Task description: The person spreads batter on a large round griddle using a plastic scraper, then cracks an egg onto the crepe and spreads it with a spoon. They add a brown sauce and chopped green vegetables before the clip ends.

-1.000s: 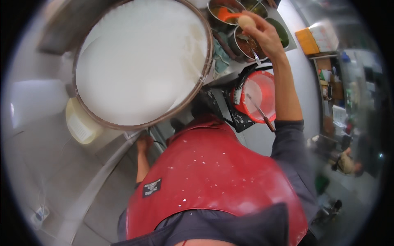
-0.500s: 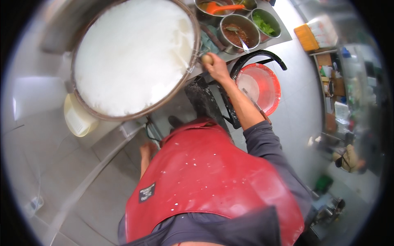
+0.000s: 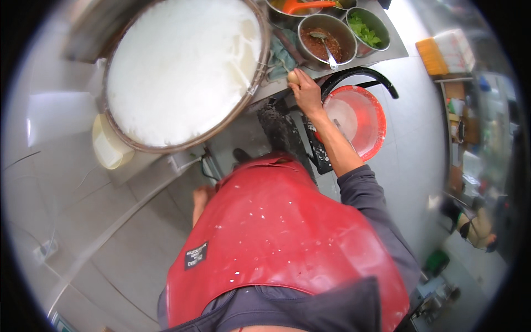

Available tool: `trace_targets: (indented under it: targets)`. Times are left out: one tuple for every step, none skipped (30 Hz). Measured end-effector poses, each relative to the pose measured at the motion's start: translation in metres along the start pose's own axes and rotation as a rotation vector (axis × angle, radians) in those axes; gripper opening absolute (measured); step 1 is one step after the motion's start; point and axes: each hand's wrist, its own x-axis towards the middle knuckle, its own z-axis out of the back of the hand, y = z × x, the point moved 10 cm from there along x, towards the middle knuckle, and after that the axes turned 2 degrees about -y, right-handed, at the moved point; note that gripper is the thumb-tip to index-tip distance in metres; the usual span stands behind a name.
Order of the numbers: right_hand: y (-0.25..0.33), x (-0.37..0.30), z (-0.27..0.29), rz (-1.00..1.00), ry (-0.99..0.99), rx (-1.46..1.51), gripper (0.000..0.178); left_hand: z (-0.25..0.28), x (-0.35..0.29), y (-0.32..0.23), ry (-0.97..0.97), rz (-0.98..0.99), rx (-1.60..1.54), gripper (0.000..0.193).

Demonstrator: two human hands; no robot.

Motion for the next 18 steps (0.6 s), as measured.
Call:
trace_targets:
  targets:
    - [0.002, 0.002, 0.001, 0.007, 0.0, 0.015, 0.046, -0.001, -0.006, -0.013, -0.009, -0.025, -0.004, 0.03]
    - [-0.002, 0.005, -0.001, -0.044, 0.043, 0.007, 0.047, -0.002, -0.01, -0.022, -0.009, -0.035, -0.019, 0.031]
    - [0.01, 0.006, 0.012, 0.057, -0.066, 0.047, 0.048, 0.0, -0.014, -0.032, -0.041, -0.087, -0.023, 0.031]
    - [0.015, 0.007, 0.021, 0.099, -0.13, 0.064, 0.049, -0.002, -0.017, -0.042, -0.031, -0.152, -0.003, 0.031]
    - [0.016, 0.006, 0.026, 0.106, -0.165, 0.07, 0.05, -0.001, -0.02, -0.053, -0.046, -0.254, 0.034, 0.032]
    - [0.016, 0.005, 0.028, 0.093, -0.204, 0.097, 0.051, -0.002, -0.021, -0.052, -0.055, -0.247, 0.109, 0.031]
    - [0.019, 0.003, 0.027, 0.123, -0.195, 0.095, 0.05, 0.001, -0.021, -0.049, -0.07, -0.218, 0.01, 0.031]
    - [0.019, 0.0, 0.021, 0.106, -0.174, 0.089, 0.05, 0.003, -0.018, -0.034, -0.078, -0.081, -0.051, 0.03]
    - [0.017, -0.002, 0.015, 0.09, -0.154, 0.083, 0.049, 0.004, -0.018, -0.026, -0.079, -0.026, -0.126, 0.03]
    - [0.009, -0.005, -0.006, -0.005, 0.019, -0.013, 0.049, 0.004, -0.017, -0.028, -0.059, -0.07, -0.021, 0.029]
    - [0.006, -0.005, -0.005, -0.027, -0.023, 0.052, 0.049, 0.002, -0.019, -0.039, -0.03, -0.193, 0.071, 0.028]
    - [-0.002, -0.007, -0.008, -0.108, -0.006, 0.101, 0.049, 0.006, -0.019, -0.031, -0.045, -0.124, 0.117, 0.027]
    - [-0.013, -0.006, -0.014, -0.229, 0.03, 0.135, 0.049, 0.008, -0.021, -0.035, -0.045, -0.157, 0.022, 0.026]
    - [-0.032, -0.011, -0.022, -0.453, 0.119, 0.27, 0.049, 0.014, -0.022, -0.022, -0.073, 0.012, -0.108, 0.026]
    - [-0.038, -0.014, -0.035, -0.658, 0.092, 0.786, 0.045, 0.017, -0.029, -0.007, -0.095, 0.221, -0.237, 0.025]
    - [-0.036, -0.013, -0.041, -0.804, 0.126, 1.062, 0.041, 0.017, -0.032, -0.023, -0.044, 0.163, -0.258, 0.024]
    - [-0.025, -0.008, -0.049, -0.91, 0.161, 1.344, 0.037, 0.018, -0.038, -0.041, 0.013, 0.15, -0.265, 0.024]
    - [-0.009, 0.002, -0.05, -0.959, 0.246, 1.477, 0.037, 0.022, -0.045, -0.061, 0.052, 0.163, -0.263, 0.023]
